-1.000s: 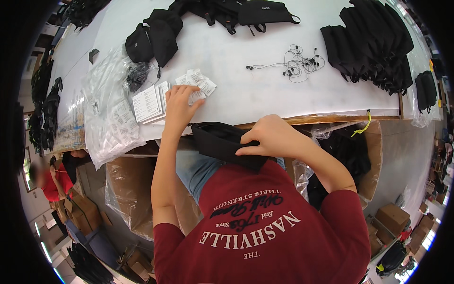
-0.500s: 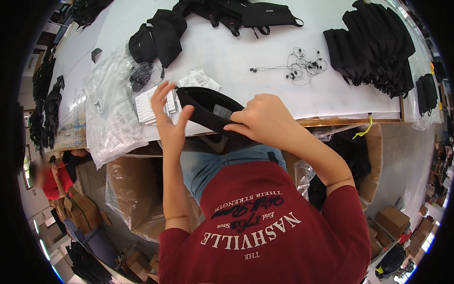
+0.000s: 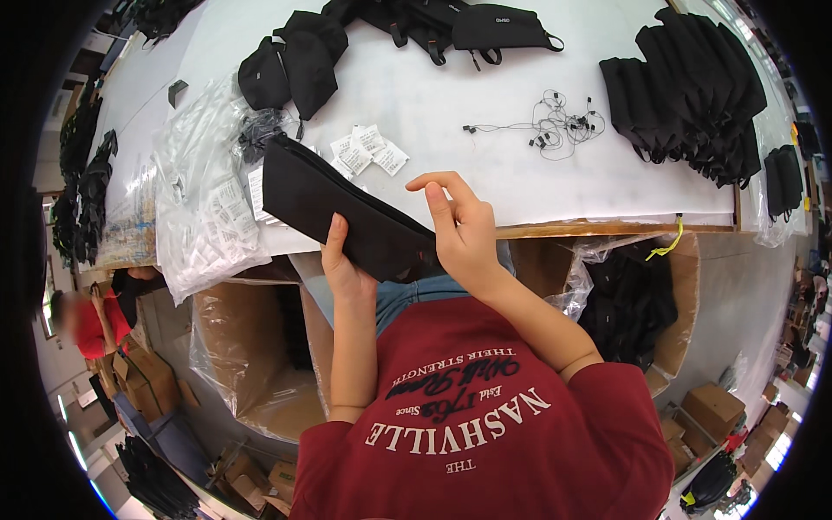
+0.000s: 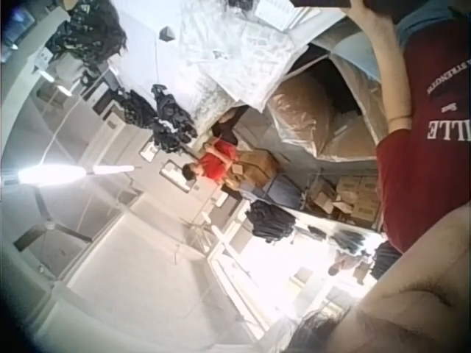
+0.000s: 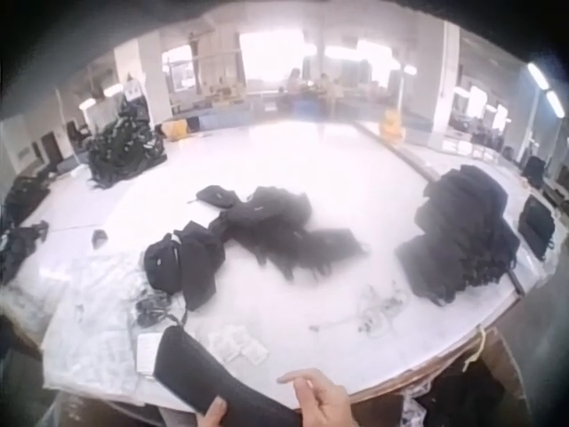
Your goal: Packaging electronic accessories or small components into black fabric pouches and adding labels.
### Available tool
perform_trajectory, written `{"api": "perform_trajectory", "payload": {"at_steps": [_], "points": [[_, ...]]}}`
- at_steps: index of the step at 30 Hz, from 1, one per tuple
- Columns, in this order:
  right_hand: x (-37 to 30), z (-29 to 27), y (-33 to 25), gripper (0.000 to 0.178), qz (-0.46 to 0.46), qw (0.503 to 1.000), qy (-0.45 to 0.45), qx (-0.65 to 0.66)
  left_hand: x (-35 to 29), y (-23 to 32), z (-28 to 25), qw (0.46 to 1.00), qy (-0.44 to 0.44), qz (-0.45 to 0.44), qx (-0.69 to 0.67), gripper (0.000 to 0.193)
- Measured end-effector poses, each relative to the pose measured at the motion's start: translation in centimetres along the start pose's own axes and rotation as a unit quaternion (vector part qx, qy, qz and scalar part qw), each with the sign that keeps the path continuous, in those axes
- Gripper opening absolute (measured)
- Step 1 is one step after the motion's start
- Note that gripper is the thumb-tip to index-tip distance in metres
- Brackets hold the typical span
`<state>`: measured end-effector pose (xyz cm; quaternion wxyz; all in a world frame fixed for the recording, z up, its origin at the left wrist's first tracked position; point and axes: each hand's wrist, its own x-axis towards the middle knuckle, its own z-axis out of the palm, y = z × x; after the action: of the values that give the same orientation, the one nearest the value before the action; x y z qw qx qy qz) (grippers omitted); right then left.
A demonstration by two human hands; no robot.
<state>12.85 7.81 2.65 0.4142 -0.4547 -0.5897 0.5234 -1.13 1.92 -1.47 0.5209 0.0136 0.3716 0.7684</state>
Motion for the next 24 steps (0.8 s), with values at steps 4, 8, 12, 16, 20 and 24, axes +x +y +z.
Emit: {"api": "perform_trajectory", "payload": {"at_steps": [4, 8, 12, 16, 20, 24], "points": [[0.3, 0.0, 1.9, 0.028, 0.063, 0.996, -0.068, 0.003, -0.6, 0.8, 0.6, 0.999, 0.023, 0.022, 0.025, 0.051], [0.5, -1.0, 3.0, 0.026, 0.043, 0.984, -0.165, -0.055, -0.7, 1.0, 1.2, 0.994, 0.015, 0.05, 0.096, 0.047], [0.6, -1.9, 0.8, 0.022, -0.023, 0.962, -0.26, -0.082, -0.5, 1.1, 1.0, 0.988, 0.033, 0.09, 0.121, 0.047], [0.7, -2.0, 2.1, 0.025, -0.013, 0.956, -0.285, -0.063, -0.2, 1.2, 0.2, 0.987, 0.034, 0.112, 0.11, 0.048], [1.0, -2.8, 2.6, 0.026, 0.014, 0.948, -0.317, -0.038, 0.0, 1.5, 0.1, 0.991, 0.043, 0.113, 0.055, 0.042], [1.5, -3.6, 1.9, 0.034, -0.016, 0.947, -0.32, -0.011, 0.0, 1.7, -0.1, 0.992, 0.05, 0.106, 0.055, 0.043]]}}
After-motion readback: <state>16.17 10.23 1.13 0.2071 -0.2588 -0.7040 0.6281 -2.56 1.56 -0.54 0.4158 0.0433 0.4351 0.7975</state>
